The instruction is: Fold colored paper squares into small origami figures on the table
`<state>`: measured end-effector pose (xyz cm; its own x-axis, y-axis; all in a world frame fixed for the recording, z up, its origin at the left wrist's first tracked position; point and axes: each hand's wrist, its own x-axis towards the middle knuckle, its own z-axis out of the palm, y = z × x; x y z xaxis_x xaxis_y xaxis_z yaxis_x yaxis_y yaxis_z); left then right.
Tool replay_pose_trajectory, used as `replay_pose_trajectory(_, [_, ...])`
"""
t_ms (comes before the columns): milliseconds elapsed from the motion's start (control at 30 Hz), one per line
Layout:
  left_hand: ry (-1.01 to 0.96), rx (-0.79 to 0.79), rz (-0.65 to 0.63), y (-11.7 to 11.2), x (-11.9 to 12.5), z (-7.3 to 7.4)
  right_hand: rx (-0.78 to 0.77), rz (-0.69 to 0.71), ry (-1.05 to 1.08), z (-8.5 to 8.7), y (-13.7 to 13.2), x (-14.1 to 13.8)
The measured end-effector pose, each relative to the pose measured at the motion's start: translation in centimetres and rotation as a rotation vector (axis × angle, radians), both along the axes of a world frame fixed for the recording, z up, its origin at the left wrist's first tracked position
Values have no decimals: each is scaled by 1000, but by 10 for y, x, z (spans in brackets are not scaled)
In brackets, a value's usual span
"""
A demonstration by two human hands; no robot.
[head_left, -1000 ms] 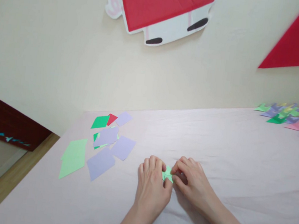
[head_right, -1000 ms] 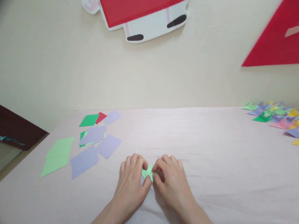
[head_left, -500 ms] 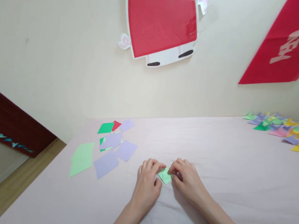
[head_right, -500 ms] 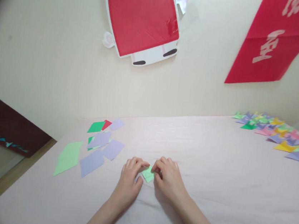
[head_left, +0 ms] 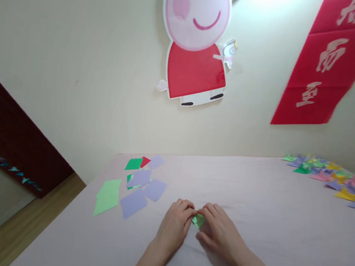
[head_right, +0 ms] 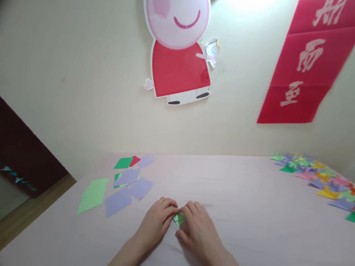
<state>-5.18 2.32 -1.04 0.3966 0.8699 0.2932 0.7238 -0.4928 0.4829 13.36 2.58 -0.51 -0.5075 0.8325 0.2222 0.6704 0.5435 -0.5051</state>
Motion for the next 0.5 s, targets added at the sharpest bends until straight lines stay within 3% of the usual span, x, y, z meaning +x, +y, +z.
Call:
replay_pose_trajectory(133, [-72,-81,18,1,-4,0,62,-89,-80,-7,-3,-14])
replay_pose_trajectory(267, [-113,-81,23,4,-6,0,133,-91,-139,-12,3,-14])
replay_pose_trajectory(500, [-146,-69,-6,15,-4,4,82,-121,-62,-3,7,-2])
